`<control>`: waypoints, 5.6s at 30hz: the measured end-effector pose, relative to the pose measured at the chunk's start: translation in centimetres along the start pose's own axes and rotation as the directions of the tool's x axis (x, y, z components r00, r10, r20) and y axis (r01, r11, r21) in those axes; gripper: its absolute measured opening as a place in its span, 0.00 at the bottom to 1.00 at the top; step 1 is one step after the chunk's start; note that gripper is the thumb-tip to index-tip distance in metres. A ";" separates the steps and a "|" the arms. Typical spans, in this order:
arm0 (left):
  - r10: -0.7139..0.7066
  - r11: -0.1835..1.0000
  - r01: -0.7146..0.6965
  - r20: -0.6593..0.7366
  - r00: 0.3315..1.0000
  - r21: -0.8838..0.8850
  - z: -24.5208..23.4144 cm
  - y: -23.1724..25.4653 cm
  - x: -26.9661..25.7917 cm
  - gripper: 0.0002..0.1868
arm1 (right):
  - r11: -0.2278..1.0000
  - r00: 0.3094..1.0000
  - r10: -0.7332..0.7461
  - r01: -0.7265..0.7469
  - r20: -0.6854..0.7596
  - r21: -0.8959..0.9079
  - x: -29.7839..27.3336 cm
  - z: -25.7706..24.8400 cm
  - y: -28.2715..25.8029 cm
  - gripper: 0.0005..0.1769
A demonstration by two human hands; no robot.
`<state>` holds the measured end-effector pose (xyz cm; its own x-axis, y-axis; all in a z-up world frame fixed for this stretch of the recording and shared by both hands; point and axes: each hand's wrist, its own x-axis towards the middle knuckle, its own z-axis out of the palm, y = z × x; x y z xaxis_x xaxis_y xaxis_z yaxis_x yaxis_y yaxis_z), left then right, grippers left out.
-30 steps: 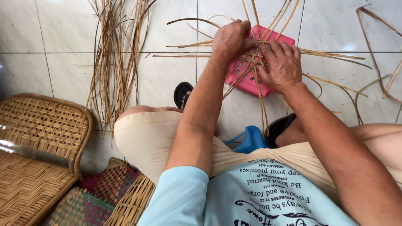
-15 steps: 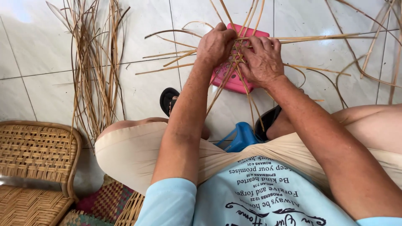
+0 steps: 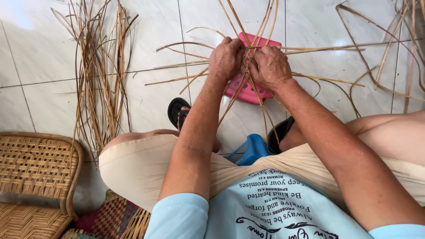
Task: Weaving thin bamboo strips through a plastic mold to create the base of a basket.
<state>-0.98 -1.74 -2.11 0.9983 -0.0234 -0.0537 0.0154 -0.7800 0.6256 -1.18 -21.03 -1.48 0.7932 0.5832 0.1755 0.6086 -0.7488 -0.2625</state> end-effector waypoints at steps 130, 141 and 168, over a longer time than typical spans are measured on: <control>0.200 0.922 -0.156 -0.093 0.975 0.353 1.3 0.2 -0.1 0.19 | 0.968 0.982 -0.149 0.120 -0.116 -0.222 1.1 -1.5 -0.2 0.20; -0.052 0.953 0.040 0.033 0.998 0.300 -1.3 -2.1 0.5 0.23 | 0.981 0.986 -0.125 0.106 -0.108 -0.163 0.6 0.4 0.4 0.15; -0.042 0.984 -0.005 0.253 0.967 0.180 -3.6 -0.6 3.4 0.12 | 0.964 0.989 -0.145 0.132 -0.041 -0.231 -0.1 0.8 1.3 0.30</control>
<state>2.65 0.93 0.17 0.9501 -0.1482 -0.2746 0.0002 -0.8797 0.4755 -0.46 -21.77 -2.58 0.6968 0.6722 0.2504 0.6962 -0.7177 -0.0107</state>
